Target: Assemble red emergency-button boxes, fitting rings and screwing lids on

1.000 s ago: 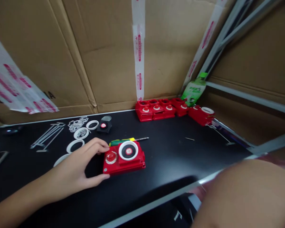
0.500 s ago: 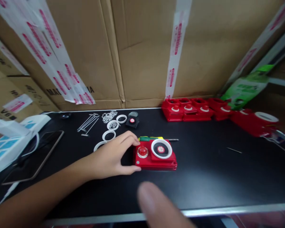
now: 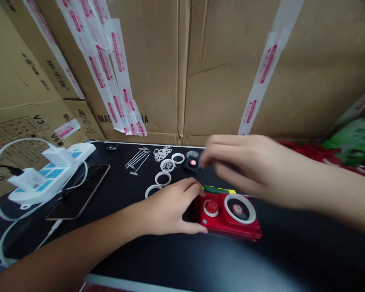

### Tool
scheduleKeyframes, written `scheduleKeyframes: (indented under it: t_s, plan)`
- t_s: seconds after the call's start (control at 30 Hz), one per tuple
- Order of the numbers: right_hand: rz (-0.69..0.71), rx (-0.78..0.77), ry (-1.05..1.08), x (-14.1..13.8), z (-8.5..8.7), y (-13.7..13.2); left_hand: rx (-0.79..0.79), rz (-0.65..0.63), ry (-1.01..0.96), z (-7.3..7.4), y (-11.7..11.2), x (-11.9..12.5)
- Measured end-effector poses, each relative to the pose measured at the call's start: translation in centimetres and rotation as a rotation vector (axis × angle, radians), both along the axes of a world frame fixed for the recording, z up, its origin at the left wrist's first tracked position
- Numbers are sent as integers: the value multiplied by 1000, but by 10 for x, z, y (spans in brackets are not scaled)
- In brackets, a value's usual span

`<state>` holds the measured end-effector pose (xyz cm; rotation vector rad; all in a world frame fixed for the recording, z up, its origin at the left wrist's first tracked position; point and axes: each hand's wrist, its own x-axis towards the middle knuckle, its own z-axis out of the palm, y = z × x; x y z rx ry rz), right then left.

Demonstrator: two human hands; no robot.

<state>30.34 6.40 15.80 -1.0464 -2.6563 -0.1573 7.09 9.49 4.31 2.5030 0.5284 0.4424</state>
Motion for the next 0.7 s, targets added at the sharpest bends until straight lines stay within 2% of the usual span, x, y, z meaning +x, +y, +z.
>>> scheduleKeyframes:
  t_s: [0.1,0.2,0.27,0.37,0.47,0.6,0.7]
  plan:
    - [16,-166,-254,-30,-12,54,-11,-11,-10,0,0,0]
    - [36,-197,-316,-60,-35,101,3,-33,-20,1,0,0]
    - [7,-195,-369,-73,-49,119,19,-34,-15,2,-1,0]
    - [-42,-191,-464,-84,-62,127,44,-36,-9,2,-2,1]
    - [-49,-185,-537,-90,-66,130,58,-39,-7,2,-2,1]
    - [-10,-177,-564,-96,-66,135,66,-37,-5,0,-1,0]
    - [7,-169,-529,-93,-57,134,68,-37,2,1,-2,-1]
